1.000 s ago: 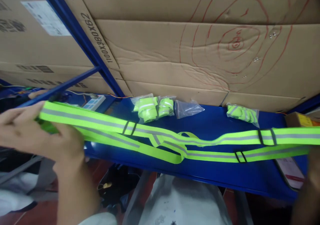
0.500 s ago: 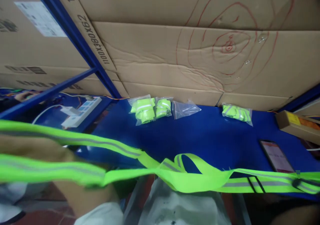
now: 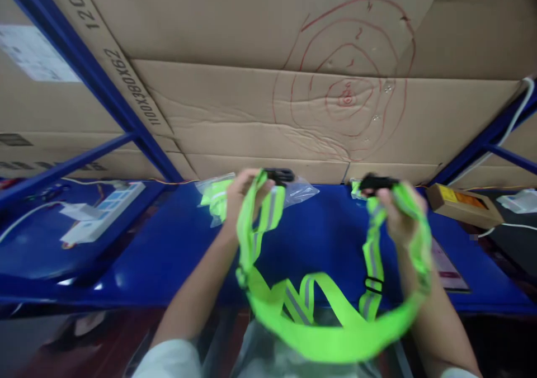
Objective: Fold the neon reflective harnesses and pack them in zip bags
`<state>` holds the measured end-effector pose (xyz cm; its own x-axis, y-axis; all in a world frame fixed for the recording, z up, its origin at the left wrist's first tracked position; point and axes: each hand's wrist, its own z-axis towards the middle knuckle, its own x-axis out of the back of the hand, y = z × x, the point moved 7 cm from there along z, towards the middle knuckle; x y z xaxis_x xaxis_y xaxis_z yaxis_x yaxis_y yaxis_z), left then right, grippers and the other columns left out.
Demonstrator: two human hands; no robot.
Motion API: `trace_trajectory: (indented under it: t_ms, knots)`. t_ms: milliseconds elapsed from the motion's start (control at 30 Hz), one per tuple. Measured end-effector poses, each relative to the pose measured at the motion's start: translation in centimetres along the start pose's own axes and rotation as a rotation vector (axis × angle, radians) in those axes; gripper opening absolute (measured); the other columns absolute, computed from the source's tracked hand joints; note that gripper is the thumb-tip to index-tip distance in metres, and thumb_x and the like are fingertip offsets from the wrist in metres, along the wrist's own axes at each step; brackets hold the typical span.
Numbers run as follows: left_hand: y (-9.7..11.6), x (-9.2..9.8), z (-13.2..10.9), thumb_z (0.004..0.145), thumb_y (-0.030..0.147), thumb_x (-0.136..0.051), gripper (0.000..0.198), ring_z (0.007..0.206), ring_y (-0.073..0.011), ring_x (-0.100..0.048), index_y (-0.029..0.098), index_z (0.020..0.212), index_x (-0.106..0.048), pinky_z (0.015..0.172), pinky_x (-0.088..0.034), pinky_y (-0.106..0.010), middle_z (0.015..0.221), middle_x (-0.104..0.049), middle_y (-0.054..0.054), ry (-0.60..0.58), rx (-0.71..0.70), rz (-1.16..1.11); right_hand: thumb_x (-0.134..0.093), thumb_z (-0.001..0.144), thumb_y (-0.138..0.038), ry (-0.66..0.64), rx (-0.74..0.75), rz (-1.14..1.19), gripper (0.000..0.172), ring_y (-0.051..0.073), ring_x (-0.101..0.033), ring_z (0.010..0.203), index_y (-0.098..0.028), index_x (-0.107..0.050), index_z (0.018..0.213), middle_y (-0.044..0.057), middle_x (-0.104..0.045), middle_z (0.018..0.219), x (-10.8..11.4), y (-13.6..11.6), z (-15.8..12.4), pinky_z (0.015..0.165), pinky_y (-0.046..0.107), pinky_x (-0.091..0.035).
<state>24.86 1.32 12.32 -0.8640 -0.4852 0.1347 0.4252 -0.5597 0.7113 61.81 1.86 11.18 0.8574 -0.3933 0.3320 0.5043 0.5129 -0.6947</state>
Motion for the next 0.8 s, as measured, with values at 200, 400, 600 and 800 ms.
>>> trace_trajectory:
  t_ms: [200, 400, 600, 800]
  knots:
    - [-4.2, -8.8, -3.3, 0.075, 0.05, -0.086, 0.036, 0.07, -0.0177, -0.065, 0.017, 0.082, -0.073, 0.067, -0.053, -0.029, 0.078, -0.071, -0.003, -0.33, 0.269, -0.371, -0.08, 0.081, -0.054, -0.376, -0.227, 0.479, 0.037, 0.021, -0.073, 0.074, -0.021, -0.07, 0.094, 0.004, -0.075, 0.084, -10.6, 2.6, -1.0, 0.07, 0.032, -0.06]
    - [-5.2, -9.0, -5.1, 0.076, 0.046, -0.086, 0.032, 0.068, -0.016, -0.062, 0.017, 0.081, -0.073, 0.066, -0.052, -0.028, 0.075, -0.07, -0.002, -0.353, 0.331, -0.367, -0.084, 0.077, -0.053, -0.337, -0.316, 0.497, 0.039, 0.023, -0.075, 0.079, -0.019, -0.07, 0.091, 0.005, -0.076, 0.084, -11.1, 3.7, -2.9, 0.069, 0.031, -0.059]
    - [-5.1, -8.3, -5.1, 0.074, 0.039, -0.088, 0.027, 0.069, -0.0148, -0.061, 0.018, 0.085, -0.075, 0.065, -0.05, -0.026, 0.078, -0.07, -0.002, -0.273, 0.337, -0.375, -0.084, 0.077, -0.051, -0.259, -0.272, 0.446, 0.037, 0.02, -0.071, 0.071, -0.019, -0.072, 0.088, 0.005, -0.076, 0.082, -10.5, 3.2, -2.7, 0.061, 0.028, -0.055]
    - [-5.7, -8.4, -5.0, 0.069, 0.04, -0.091, 0.03, 0.067, -0.0156, -0.062, 0.017, 0.08, -0.074, 0.061, -0.05, -0.026, 0.074, -0.069, -0.002, -0.319, 0.341, -0.391, -0.082, 0.079, -0.052, -0.225, -0.255, 0.383, 0.036, 0.018, -0.067, 0.069, -0.019, -0.073, 0.088, 0.003, -0.074, 0.079, -10.2, 3.5, -2.8, 0.06, 0.026, -0.051]
